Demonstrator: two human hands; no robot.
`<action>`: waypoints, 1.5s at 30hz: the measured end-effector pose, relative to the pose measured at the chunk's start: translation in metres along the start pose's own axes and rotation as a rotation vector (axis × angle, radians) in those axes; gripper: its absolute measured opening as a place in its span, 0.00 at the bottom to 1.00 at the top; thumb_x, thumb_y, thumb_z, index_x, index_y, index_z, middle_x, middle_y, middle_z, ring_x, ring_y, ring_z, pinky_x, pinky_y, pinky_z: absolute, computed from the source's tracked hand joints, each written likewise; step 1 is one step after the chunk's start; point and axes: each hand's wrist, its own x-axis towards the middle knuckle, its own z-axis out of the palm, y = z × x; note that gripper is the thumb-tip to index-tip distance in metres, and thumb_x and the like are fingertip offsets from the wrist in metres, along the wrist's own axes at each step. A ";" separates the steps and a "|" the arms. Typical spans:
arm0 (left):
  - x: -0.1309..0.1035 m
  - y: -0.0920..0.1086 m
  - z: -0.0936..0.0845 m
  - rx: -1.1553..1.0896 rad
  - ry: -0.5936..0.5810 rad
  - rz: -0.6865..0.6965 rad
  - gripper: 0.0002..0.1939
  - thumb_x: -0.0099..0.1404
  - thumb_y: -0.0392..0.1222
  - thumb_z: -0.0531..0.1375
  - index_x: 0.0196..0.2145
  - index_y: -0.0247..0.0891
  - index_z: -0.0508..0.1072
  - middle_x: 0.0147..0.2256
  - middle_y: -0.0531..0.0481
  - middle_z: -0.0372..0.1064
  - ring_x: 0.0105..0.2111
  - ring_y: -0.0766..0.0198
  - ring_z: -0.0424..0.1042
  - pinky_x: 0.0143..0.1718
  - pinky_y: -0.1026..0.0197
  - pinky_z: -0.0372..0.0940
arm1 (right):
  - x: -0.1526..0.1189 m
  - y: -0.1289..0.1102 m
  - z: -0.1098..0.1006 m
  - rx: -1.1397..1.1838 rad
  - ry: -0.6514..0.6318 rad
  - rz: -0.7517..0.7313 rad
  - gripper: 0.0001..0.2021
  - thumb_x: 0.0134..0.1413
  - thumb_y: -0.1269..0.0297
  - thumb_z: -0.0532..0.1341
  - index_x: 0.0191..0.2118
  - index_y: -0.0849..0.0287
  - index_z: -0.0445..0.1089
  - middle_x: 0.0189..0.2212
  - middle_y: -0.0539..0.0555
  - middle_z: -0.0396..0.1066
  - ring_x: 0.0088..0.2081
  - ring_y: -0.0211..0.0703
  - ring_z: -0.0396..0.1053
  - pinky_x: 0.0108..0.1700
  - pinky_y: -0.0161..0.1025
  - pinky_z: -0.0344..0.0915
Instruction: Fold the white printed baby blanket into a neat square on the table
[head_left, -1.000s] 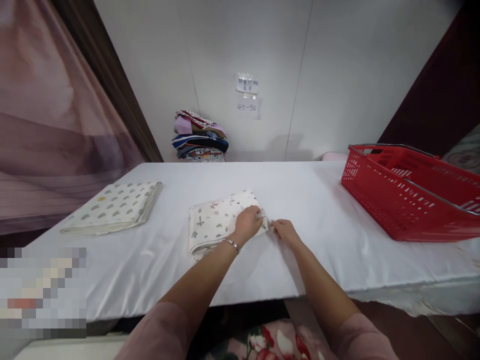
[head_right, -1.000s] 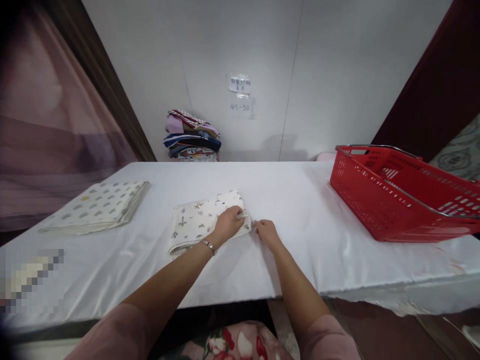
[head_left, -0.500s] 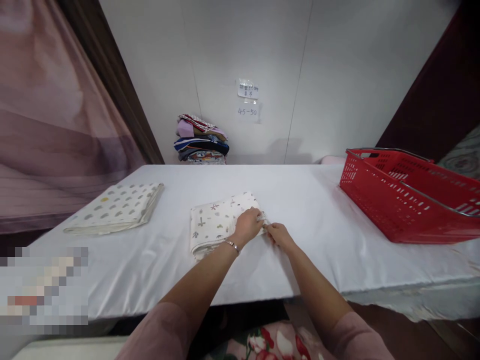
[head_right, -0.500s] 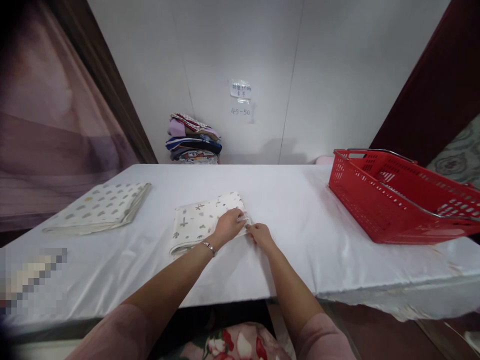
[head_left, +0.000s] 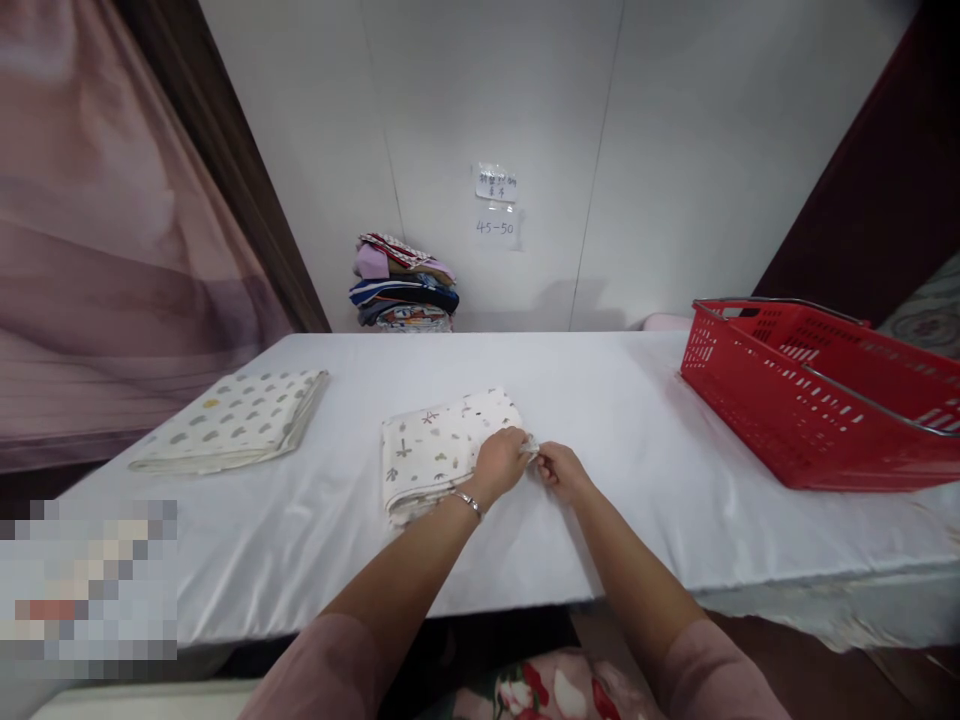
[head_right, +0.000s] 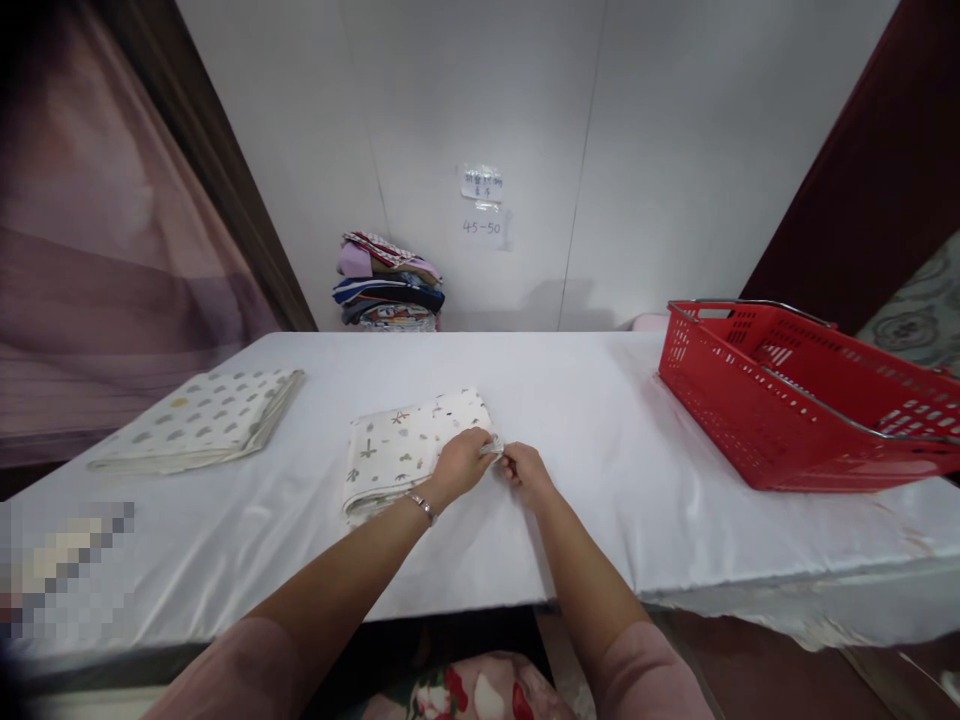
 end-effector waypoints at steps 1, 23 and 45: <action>0.000 0.000 0.001 0.015 -0.007 0.015 0.05 0.60 0.39 0.57 0.35 0.39 0.67 0.36 0.49 0.68 0.37 0.61 0.66 0.38 0.61 0.60 | 0.000 0.001 -0.001 0.014 -0.011 0.014 0.11 0.39 0.59 0.60 0.22 0.59 0.59 0.16 0.44 0.57 0.15 0.27 0.50 0.15 0.29 0.37; -0.044 -0.022 -0.006 0.130 0.004 0.070 0.07 0.64 0.40 0.54 0.39 0.39 0.68 0.39 0.47 0.67 0.42 0.59 0.64 0.41 0.57 0.59 | 0.022 -0.023 -0.013 -0.598 0.039 -0.029 0.14 0.45 0.55 0.58 0.20 0.58 0.59 0.11 0.44 0.56 0.15 0.30 0.51 0.18 0.31 0.47; -0.138 -0.080 -0.052 0.046 0.299 -0.639 0.16 0.57 0.38 0.57 0.45 0.41 0.66 0.46 0.49 0.64 0.42 0.61 0.68 0.38 0.61 0.65 | 0.024 -0.016 -0.024 -0.691 -0.005 0.118 0.16 0.46 0.52 0.59 0.21 0.57 0.57 0.13 0.45 0.57 0.14 0.30 0.51 0.16 0.31 0.43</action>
